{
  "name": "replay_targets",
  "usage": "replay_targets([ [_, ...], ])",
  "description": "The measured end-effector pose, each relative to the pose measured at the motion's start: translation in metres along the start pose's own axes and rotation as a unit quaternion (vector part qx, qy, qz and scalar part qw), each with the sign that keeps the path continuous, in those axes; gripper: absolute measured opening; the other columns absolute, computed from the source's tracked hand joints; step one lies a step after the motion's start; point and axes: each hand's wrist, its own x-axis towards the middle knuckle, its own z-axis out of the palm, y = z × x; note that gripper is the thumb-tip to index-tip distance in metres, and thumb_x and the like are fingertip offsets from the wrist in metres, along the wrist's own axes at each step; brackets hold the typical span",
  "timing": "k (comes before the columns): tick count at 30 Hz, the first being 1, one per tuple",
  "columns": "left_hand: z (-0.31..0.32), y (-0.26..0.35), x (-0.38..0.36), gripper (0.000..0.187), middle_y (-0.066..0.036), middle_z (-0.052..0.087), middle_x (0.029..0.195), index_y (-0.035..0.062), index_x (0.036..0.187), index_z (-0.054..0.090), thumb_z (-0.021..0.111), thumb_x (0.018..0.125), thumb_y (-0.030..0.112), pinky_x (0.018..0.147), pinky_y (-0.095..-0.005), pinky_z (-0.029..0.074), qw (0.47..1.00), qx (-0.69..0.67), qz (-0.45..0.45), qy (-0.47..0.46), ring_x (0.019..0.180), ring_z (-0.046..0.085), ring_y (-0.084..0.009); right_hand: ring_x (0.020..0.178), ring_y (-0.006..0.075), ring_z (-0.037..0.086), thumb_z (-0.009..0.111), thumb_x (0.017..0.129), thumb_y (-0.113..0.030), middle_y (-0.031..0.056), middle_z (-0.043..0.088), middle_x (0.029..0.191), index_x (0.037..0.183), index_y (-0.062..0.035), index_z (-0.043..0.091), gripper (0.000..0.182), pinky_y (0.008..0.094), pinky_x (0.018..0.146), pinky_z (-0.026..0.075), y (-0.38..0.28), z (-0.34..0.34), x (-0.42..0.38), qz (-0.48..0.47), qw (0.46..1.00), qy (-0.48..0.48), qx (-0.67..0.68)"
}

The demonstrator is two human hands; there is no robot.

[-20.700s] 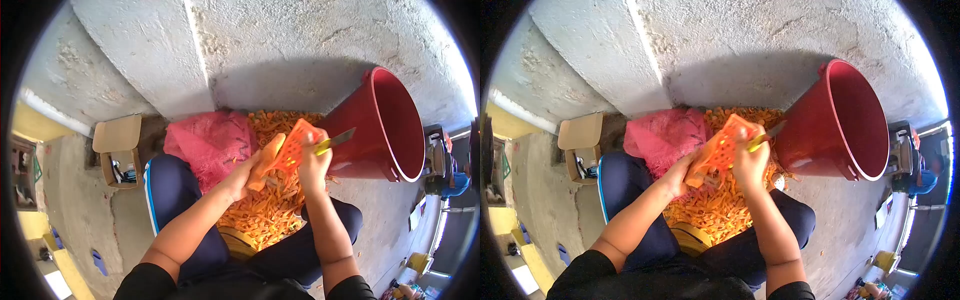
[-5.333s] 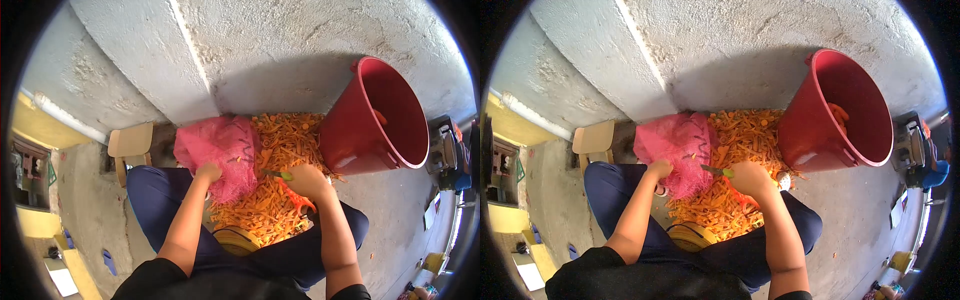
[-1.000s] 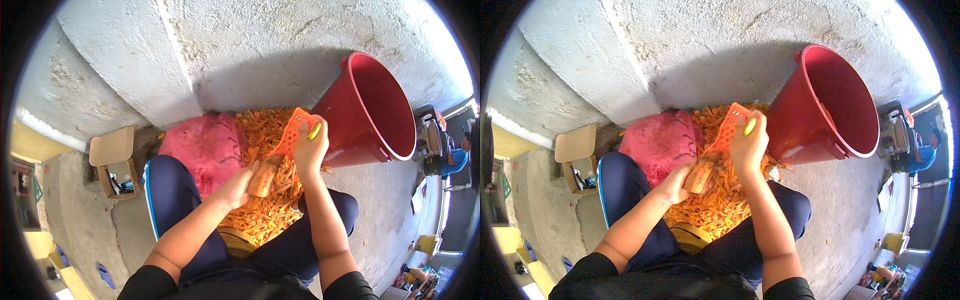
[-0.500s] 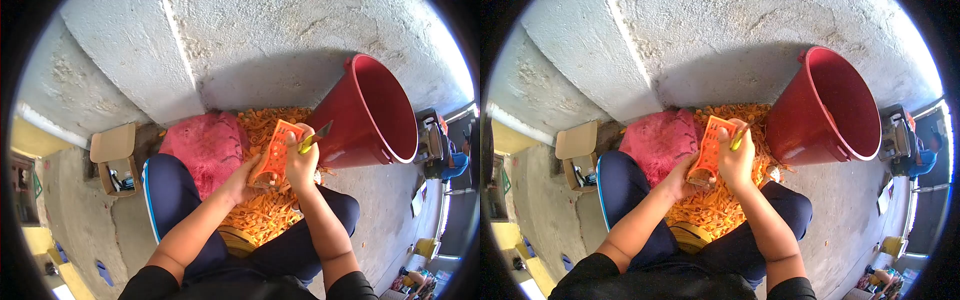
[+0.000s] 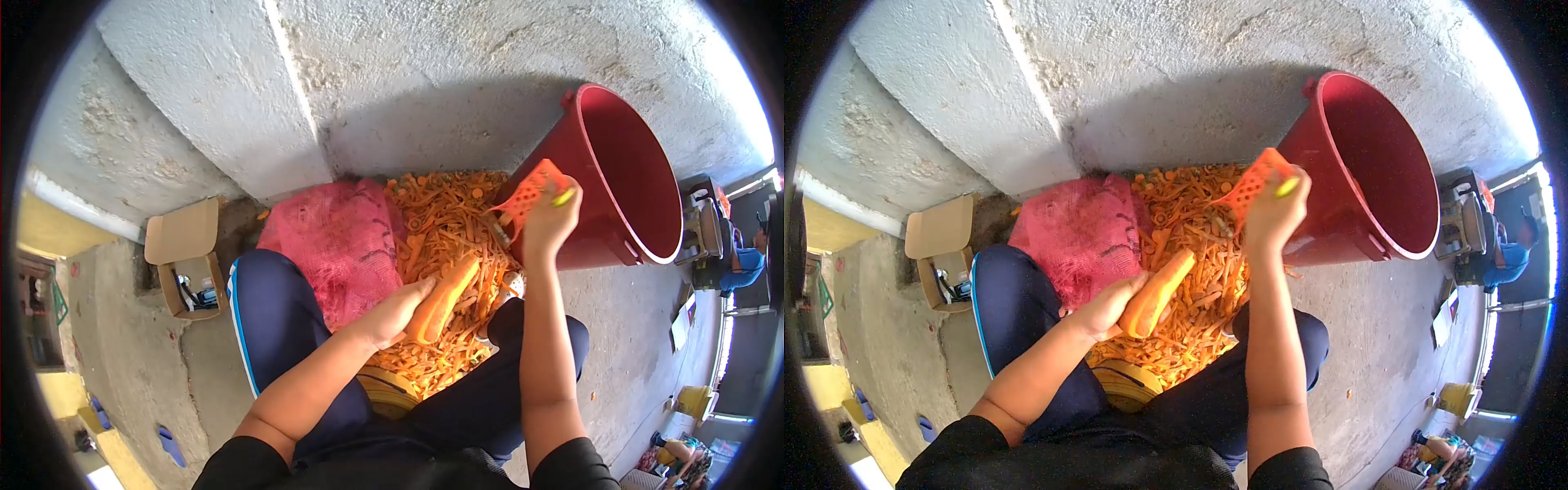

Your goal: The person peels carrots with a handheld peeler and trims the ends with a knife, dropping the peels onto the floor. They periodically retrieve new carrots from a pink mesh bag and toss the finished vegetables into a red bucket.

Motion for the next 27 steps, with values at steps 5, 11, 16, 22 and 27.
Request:
replay_targets([
  [5, -0.018, 0.004, 0.015, 0.040, -0.005, 0.056, 0.091, 0.0090, 0.108, 0.046, 0.032, 0.089, 0.040, 0.067, -0.0347, 0.047, 0.987, -0.158, -0.019, -0.016, 0.079, 0.055, -0.0164, 0.072, 0.0110, 0.047, 0.052, 0.084, -0.016, 0.0042, 0.049, 0.080, 0.095, -0.0017, 0.047, 0.018, 0.0257, 0.066, 0.040, -0.020, -0.008, -0.033, 0.007, 0.969, -0.147, 0.201],
  [11, 0.000, 0.018, 0.010, 0.038, -0.007, 0.057, 0.092, 0.0088, 0.106, 0.047, 0.031, 0.089, 0.038, 0.064, -0.0416, 0.049, 0.985, -0.168, -0.034, 0.028, 0.079, 0.057, -0.0196, 0.063, 0.0149, 0.051, 0.053, 0.081, -0.012, 0.0097, 0.055, 0.072, 0.097, -0.0018, 0.046, 0.020, 0.0280, 0.059, 0.043, -0.046, -0.012, -0.079, 0.020, 0.942, -0.279, 0.187],
  [16, 0.005, 0.017, 0.012, 0.040, -0.007, 0.056, 0.094, 0.0074, 0.108, 0.046, 0.029, 0.089, 0.039, 0.068, -0.0406, 0.050, 0.988, -0.144, -0.023, 0.054, 0.079, 0.058, -0.0185, 0.067, 0.0193, 0.055, 0.054, 0.079, -0.007, 0.0166, 0.057, 0.076, 0.093, -0.0019, 0.046, 0.017, 0.0296, 0.063, 0.044, -0.048, -0.013, -0.082, 0.021, 0.945, -0.289, 0.150],
  [22, -0.007, -0.001, -0.001, 0.044, -0.006, 0.055, 0.094, 0.0061, 0.110, 0.044, 0.028, 0.089, 0.041, 0.071, -0.0381, 0.049, 0.999, 0.039, -0.018, 0.013, 0.080, 0.057, -0.0163, 0.065, 0.0181, 0.055, 0.053, 0.082, -0.012, 0.0142, 0.057, 0.074, 0.093, -0.0033, 0.047, 0.016, 0.0294, 0.059, 0.044, -0.005, 0.004, -0.021, 0.000, 0.997, -0.072, 0.010],
  [27, 0.002, 0.015, 0.001, 0.039, -0.005, 0.056, 0.088, 0.0079, 0.108, 0.047, 0.041, 0.086, 0.040, 0.069, -0.0322, 0.049, 0.988, -0.138, -0.031, 0.059, 0.076, 0.057, -0.0173, 0.069, 0.0099, 0.046, 0.053, 0.083, -0.015, 0.0044, 0.051, 0.077, 0.093, -0.0017, 0.047, 0.018, 0.0236, 0.064, 0.040, -0.019, -0.006, -0.021, 0.034, 0.983, -0.111, 0.144],
])
